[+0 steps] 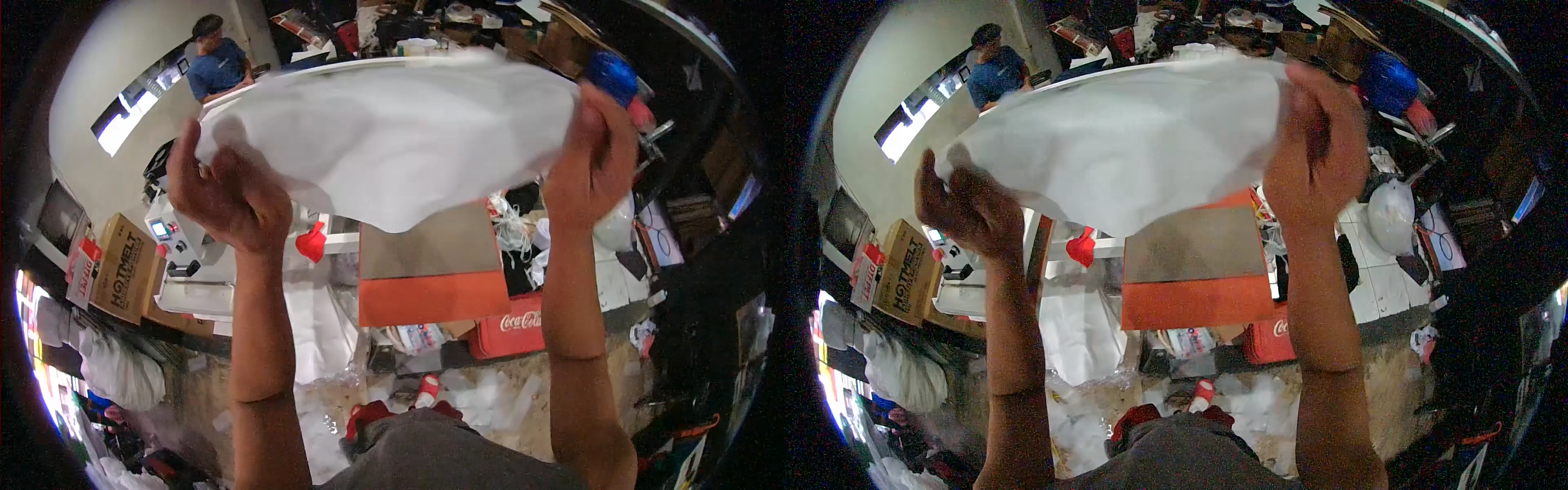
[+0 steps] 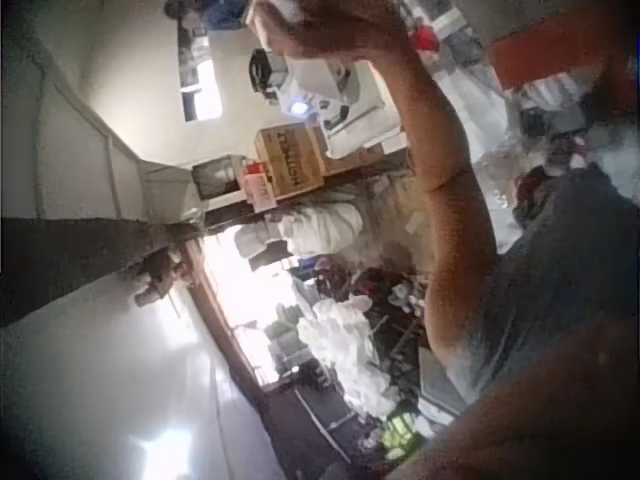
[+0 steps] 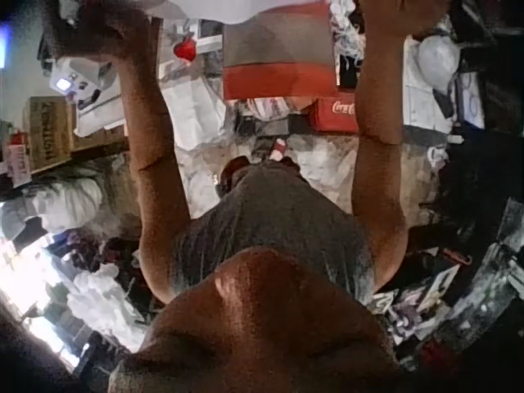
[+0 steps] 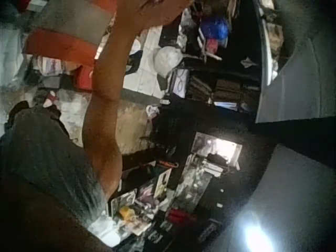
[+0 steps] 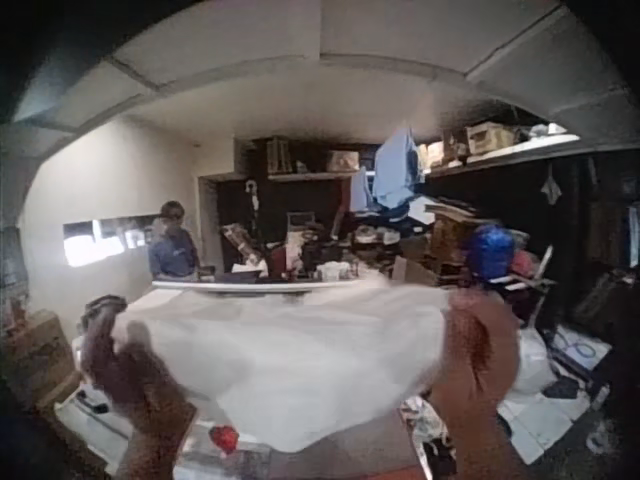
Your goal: The person performs screen printing on tote bags using a heat press machine. The person places a white tote bag on the press, aligns a printed design sheet on top, and pulls down the press handle. After the press cycle, the person lifts the handle, removes the design sheet, and places the finished bag onto a nearby stack.
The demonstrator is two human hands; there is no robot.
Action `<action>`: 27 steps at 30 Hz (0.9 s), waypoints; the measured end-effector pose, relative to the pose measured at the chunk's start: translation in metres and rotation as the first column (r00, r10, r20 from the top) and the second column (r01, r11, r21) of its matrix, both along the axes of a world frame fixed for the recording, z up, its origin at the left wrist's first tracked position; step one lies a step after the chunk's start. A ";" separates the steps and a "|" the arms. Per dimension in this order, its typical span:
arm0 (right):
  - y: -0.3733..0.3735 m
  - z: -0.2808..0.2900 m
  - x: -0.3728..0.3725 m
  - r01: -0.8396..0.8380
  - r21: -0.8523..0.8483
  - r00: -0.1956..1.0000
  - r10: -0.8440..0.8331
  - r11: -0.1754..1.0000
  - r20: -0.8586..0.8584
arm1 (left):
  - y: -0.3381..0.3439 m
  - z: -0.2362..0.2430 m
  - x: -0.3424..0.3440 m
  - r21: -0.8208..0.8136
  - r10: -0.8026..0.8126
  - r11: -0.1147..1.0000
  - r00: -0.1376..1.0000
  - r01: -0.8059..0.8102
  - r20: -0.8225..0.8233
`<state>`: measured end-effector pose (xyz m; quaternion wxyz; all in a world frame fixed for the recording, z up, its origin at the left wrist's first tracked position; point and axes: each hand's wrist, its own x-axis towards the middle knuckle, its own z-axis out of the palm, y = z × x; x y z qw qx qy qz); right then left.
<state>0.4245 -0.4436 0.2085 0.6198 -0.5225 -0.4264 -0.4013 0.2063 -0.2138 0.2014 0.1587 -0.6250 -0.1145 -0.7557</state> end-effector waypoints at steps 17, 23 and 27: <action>-0.020 -0.400 0.073 0.011 -0.823 0.887 -0.385 0.567 -0.253 | -0.018 -0.394 0.061 -0.879 -0.605 0.358 0.639 -0.315 -0.475; -0.022 -0.400 0.070 0.025 -0.816 0.886 -0.392 0.577 -0.249 | -0.024 -0.393 0.063 -0.843 -0.527 0.394 0.661 -0.368 -0.534; -0.025 -0.404 0.074 0.026 -0.803 0.883 -0.390 0.596 -0.260 | -0.025 -0.393 0.067 -0.854 -0.521 0.381 0.681 -0.355 -0.515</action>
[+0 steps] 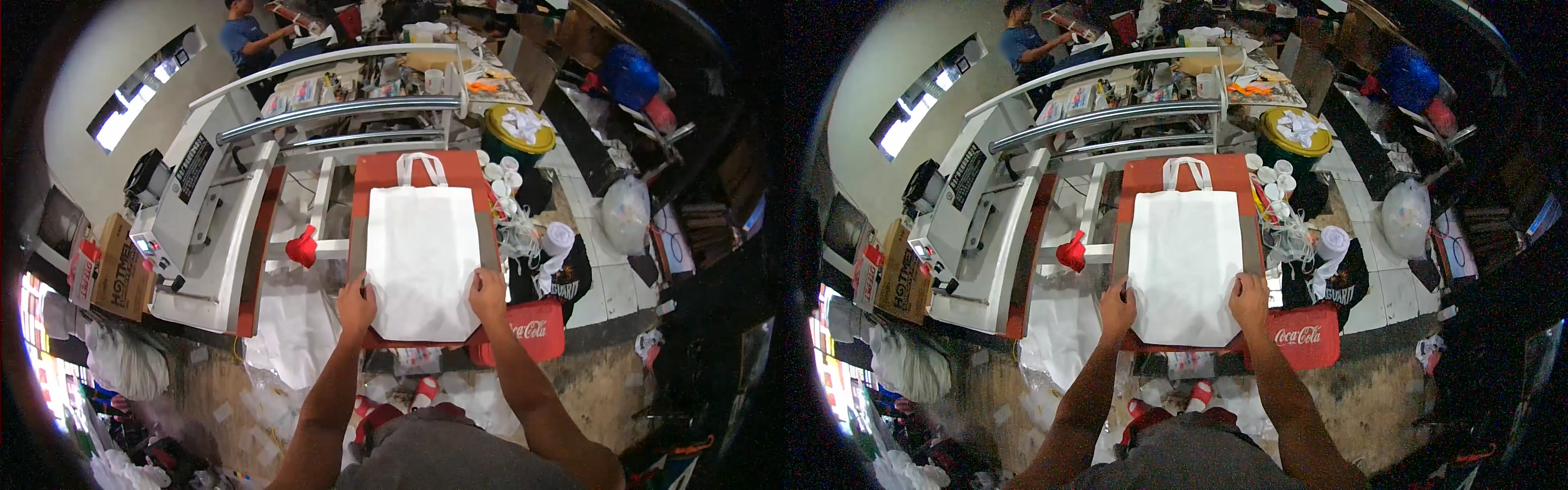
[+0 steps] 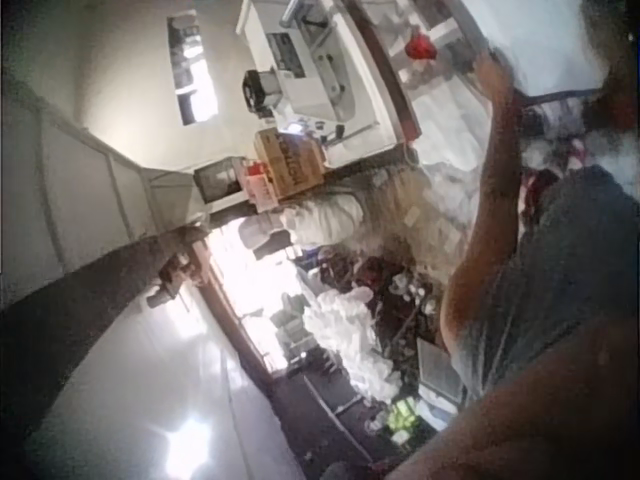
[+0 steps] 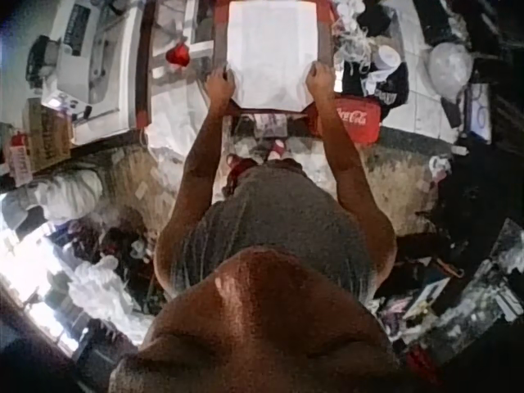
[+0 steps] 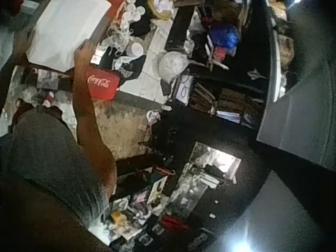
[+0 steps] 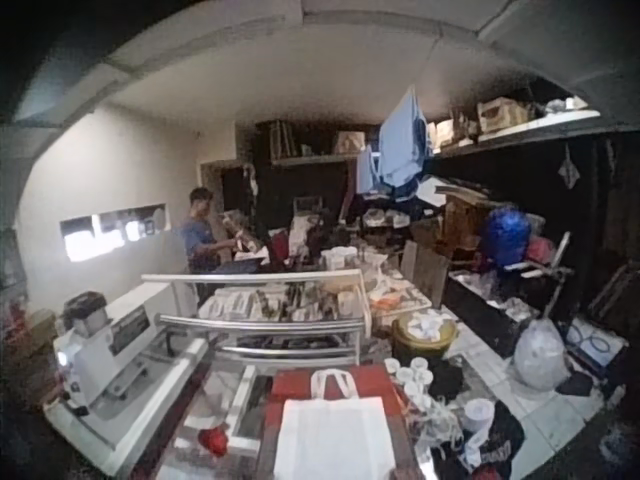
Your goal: The person performs screen printing on tote bags using a heat press machine. The person places a white tote bag on the press, aligns a printed design sheet on top, and pulls down the press handle. After the press cycle, the person lifts the handle, removes the design sheet, and places the finished bag onto a nearby stack.
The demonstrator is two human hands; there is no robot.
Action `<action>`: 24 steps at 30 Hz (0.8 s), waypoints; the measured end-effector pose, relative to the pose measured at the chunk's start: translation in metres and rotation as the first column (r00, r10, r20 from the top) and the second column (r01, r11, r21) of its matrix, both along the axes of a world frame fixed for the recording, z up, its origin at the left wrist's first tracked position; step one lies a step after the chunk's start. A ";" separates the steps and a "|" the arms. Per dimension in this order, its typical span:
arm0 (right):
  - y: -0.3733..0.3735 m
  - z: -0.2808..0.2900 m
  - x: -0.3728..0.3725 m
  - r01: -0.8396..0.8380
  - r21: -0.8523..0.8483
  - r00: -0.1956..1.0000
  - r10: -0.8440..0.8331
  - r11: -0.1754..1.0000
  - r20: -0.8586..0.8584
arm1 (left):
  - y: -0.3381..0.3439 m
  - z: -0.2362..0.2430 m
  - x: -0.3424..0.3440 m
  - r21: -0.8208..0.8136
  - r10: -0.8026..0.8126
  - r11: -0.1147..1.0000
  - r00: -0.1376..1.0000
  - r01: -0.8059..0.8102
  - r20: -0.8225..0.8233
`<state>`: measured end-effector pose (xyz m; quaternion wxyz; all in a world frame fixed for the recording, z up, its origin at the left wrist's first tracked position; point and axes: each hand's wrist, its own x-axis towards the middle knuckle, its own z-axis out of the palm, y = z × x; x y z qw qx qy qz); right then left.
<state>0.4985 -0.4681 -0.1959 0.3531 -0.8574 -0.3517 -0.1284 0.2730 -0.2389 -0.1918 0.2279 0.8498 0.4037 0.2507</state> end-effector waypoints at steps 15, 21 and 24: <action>-0.139 -0.049 0.032 0.531 0.289 0.840 -0.451 0.796 -0.302 | 0.004 -0.016 -0.112 -0.314 0.256 0.937 0.915 -0.155 0.311; -0.180 -0.240 -0.102 0.303 0.102 0.826 -0.207 0.948 -0.524 | -0.082 -0.108 -0.362 -0.151 0.237 0.948 0.938 -0.280 -0.251; -0.166 -0.349 -0.152 0.622 0.483 0.097 0.551 0.617 -0.829 | -0.130 -0.131 -0.439 -0.296 -0.024 0.950 0.918 -0.103 -0.395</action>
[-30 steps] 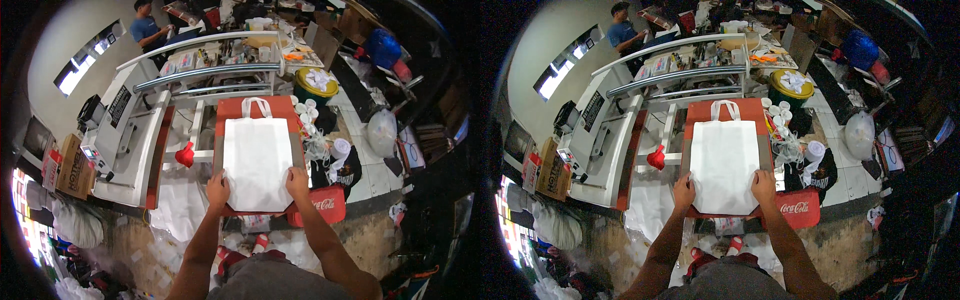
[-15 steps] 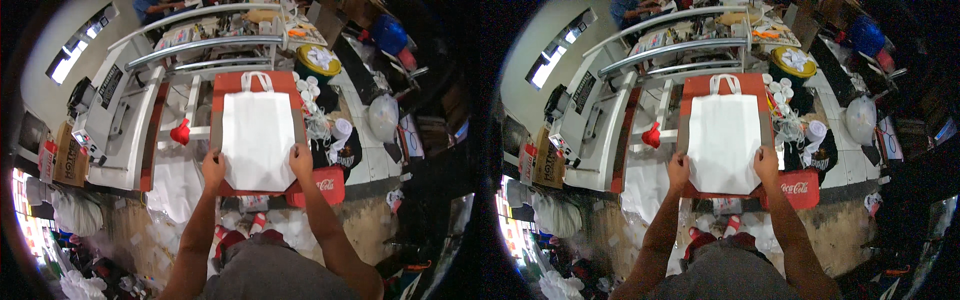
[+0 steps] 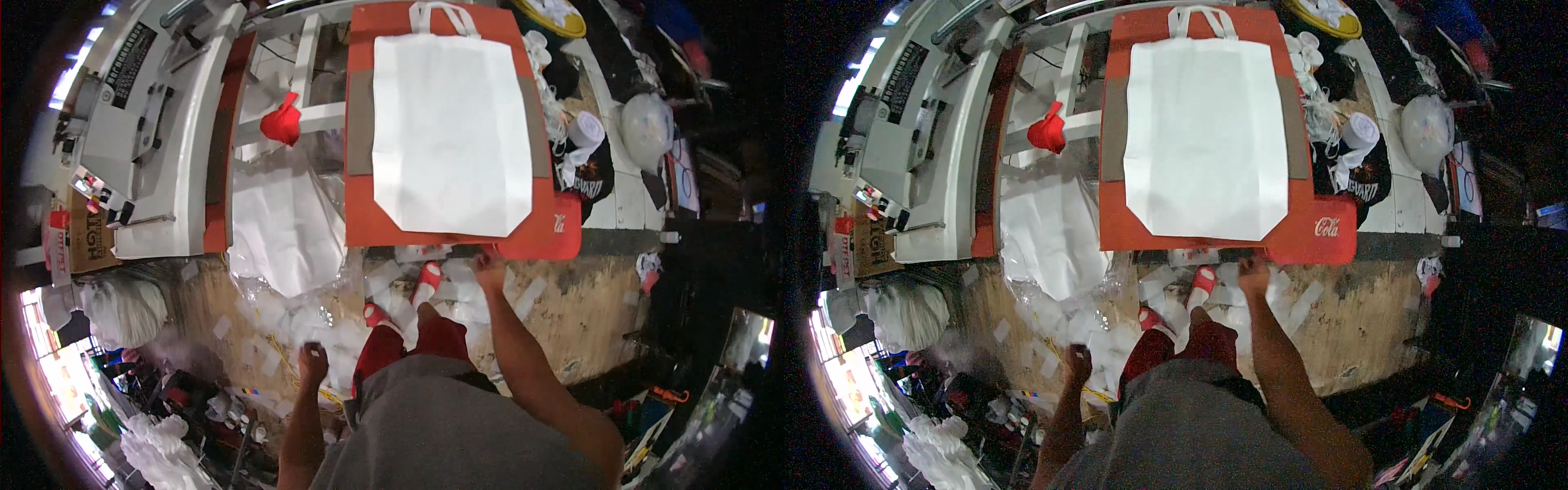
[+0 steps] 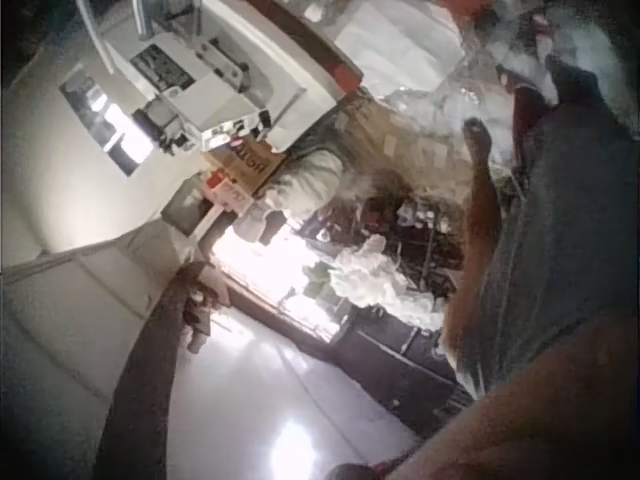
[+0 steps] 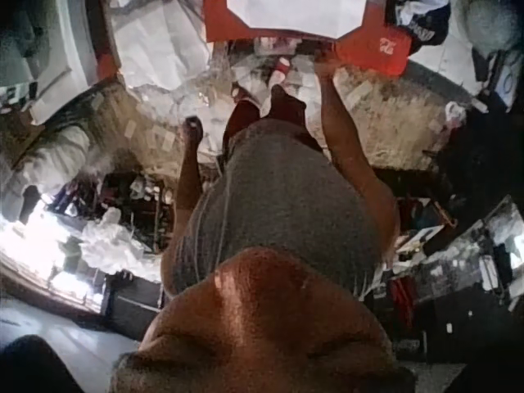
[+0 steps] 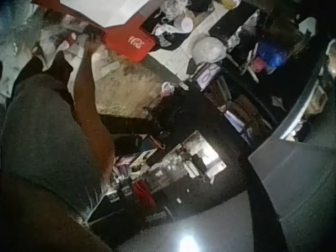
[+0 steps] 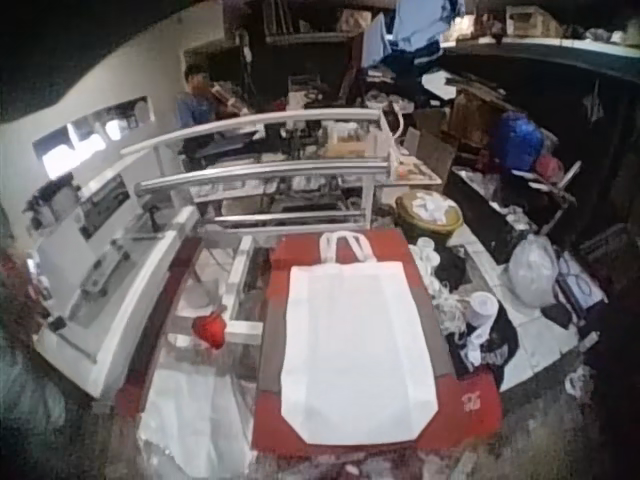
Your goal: The person performs screen printing on tote bags using a heat press machine. The person places a white tote bag on the press, aligns a printed design sheet on top, and pulls down the press handle. After the press cycle, the person lifts the handle, removes the design sheet, and places the finished bag onto a nearby stack.
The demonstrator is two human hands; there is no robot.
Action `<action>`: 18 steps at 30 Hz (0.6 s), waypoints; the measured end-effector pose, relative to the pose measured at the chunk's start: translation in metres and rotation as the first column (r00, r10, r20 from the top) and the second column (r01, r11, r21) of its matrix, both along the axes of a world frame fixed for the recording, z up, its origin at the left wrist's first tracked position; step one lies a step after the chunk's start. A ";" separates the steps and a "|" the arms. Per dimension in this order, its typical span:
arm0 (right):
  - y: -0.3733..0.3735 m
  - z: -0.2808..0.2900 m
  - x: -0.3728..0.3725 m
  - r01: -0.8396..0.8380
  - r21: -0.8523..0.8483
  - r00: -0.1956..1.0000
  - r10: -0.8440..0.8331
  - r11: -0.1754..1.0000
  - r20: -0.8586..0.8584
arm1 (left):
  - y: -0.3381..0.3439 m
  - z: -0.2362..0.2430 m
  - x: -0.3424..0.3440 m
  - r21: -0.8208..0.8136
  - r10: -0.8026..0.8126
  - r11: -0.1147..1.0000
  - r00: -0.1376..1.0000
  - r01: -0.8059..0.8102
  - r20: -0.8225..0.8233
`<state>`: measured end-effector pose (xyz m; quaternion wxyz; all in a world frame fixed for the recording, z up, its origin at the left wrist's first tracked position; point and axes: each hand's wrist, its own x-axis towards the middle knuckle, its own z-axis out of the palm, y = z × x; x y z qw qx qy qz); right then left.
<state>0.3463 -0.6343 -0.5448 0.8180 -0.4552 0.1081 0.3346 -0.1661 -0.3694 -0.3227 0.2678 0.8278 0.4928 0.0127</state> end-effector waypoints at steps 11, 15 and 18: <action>0.161 -0.020 0.001 0.282 -0.959 0.580 0.789 0.042 0.205 | -0.097 -0.037 -0.299 -0.433 -0.481 0.856 0.742 0.282 -0.467; 0.142 -0.030 0.005 0.473 -0.875 0.365 0.880 0.105 0.303 | -0.079 -0.048 -0.305 -0.506 -0.319 0.855 0.887 0.116 -0.335; 0.125 -0.027 0.006 0.516 -0.855 0.360 0.894 0.047 0.266 | -0.052 -0.016 -0.242 -0.560 -0.052 0.819 0.956 -0.125 -0.289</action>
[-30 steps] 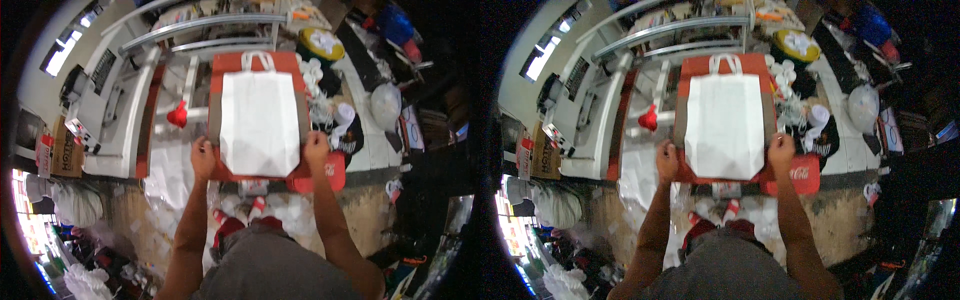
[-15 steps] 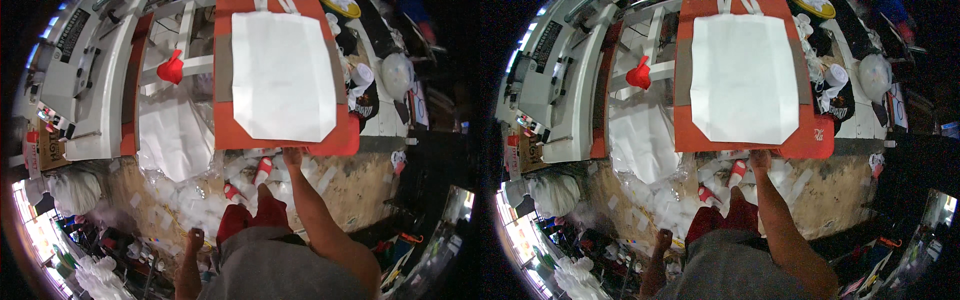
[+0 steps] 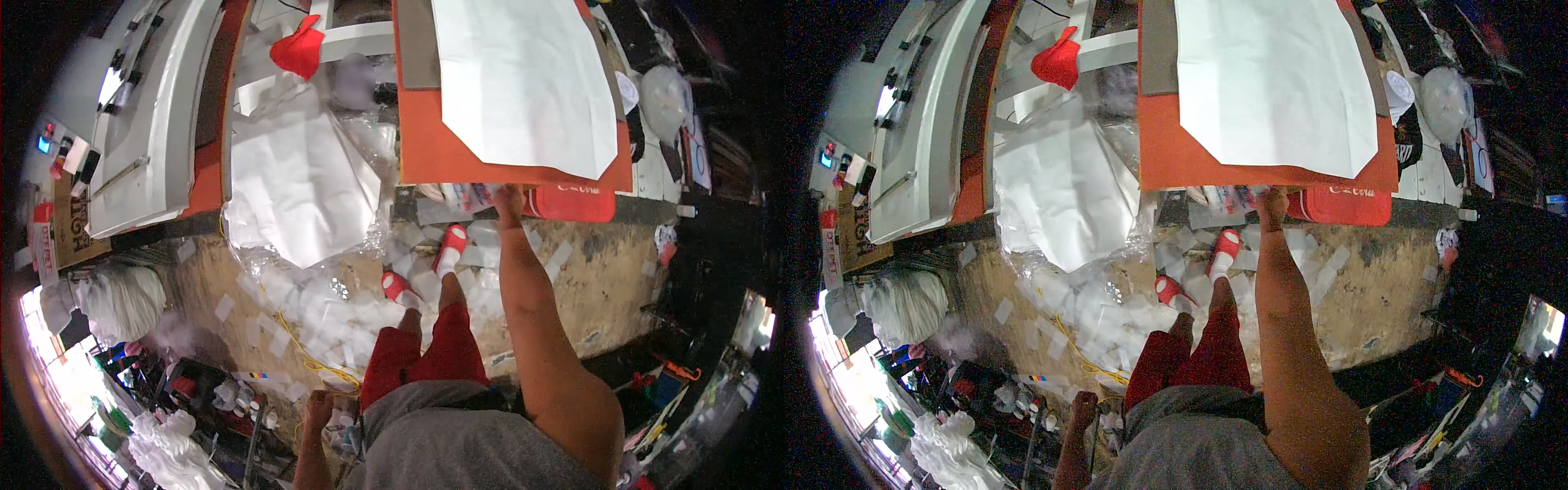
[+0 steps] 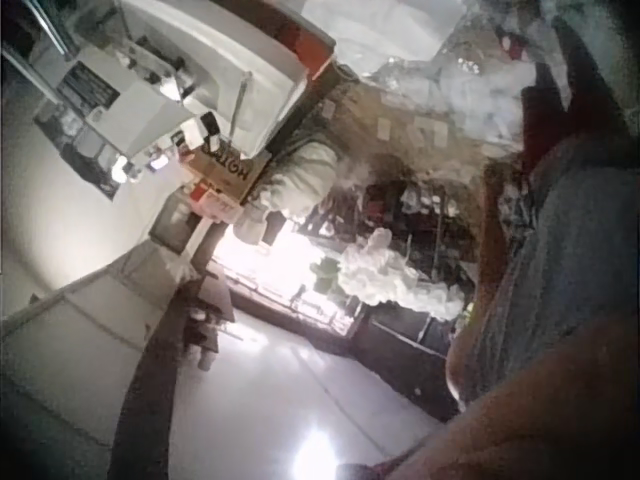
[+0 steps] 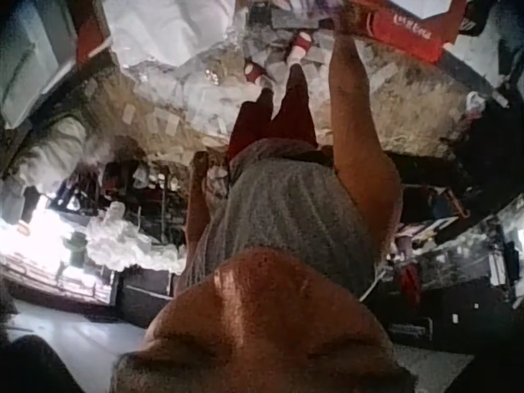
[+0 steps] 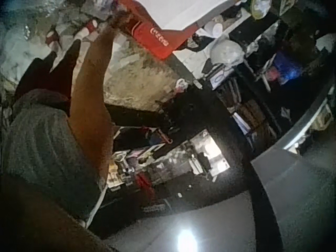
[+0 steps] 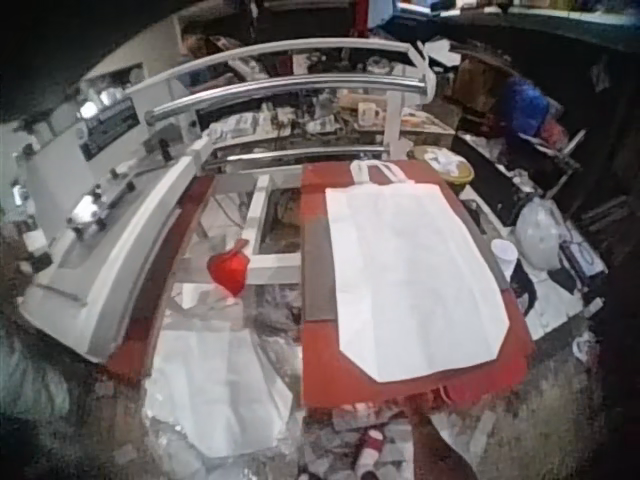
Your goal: The person performs screen printing on tote bags using a heat press machine. The person places a white tote bag on the press, aligns a printed design sheet on top, and pulls down the press handle. After the press cycle, the person lifts the handle, removes the design sheet, and places the finished bag onto a nearby stack.
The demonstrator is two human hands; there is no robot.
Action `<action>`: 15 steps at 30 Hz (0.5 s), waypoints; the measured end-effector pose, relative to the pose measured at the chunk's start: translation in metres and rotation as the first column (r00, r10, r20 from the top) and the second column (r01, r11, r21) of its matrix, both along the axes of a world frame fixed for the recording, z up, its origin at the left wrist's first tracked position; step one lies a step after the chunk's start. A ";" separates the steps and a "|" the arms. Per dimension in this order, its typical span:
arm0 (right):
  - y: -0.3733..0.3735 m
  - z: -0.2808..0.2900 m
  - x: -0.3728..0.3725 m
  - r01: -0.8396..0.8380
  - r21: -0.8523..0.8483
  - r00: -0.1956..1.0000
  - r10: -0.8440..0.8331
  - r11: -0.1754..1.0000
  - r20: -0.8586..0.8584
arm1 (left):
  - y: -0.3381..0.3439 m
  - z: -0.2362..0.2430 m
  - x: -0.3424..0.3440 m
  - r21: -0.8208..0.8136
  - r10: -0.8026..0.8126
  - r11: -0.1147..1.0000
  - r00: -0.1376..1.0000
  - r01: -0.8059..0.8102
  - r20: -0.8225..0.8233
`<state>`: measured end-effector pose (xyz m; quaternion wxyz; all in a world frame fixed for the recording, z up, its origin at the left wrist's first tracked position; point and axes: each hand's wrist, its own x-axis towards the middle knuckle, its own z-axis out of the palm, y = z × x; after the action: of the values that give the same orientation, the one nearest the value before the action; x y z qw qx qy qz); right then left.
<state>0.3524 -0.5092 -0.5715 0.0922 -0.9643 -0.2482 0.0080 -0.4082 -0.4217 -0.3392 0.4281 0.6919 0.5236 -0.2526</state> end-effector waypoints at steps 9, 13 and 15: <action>-0.002 0.032 -0.007 0.637 0.487 0.652 -0.081 0.598 -0.754 | 0.007 -0.001 0.018 0.008 0.384 0.922 0.918 -0.386 0.098; -0.041 0.028 0.000 0.777 0.403 0.335 0.226 0.484 -0.915 | 0.010 0.000 0.026 0.034 0.282 0.957 0.949 -0.289 0.142; -0.059 0.022 0.021 0.415 0.155 0.592 -0.137 0.896 -0.794 | 0.013 0.002 0.038 0.059 0.234 0.968 0.962 -0.244 0.143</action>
<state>0.3729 -0.5680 -0.5500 0.3456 -0.8661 -0.0280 0.3602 -0.3699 -0.4089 -0.3367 0.4633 0.6548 0.5824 -0.1317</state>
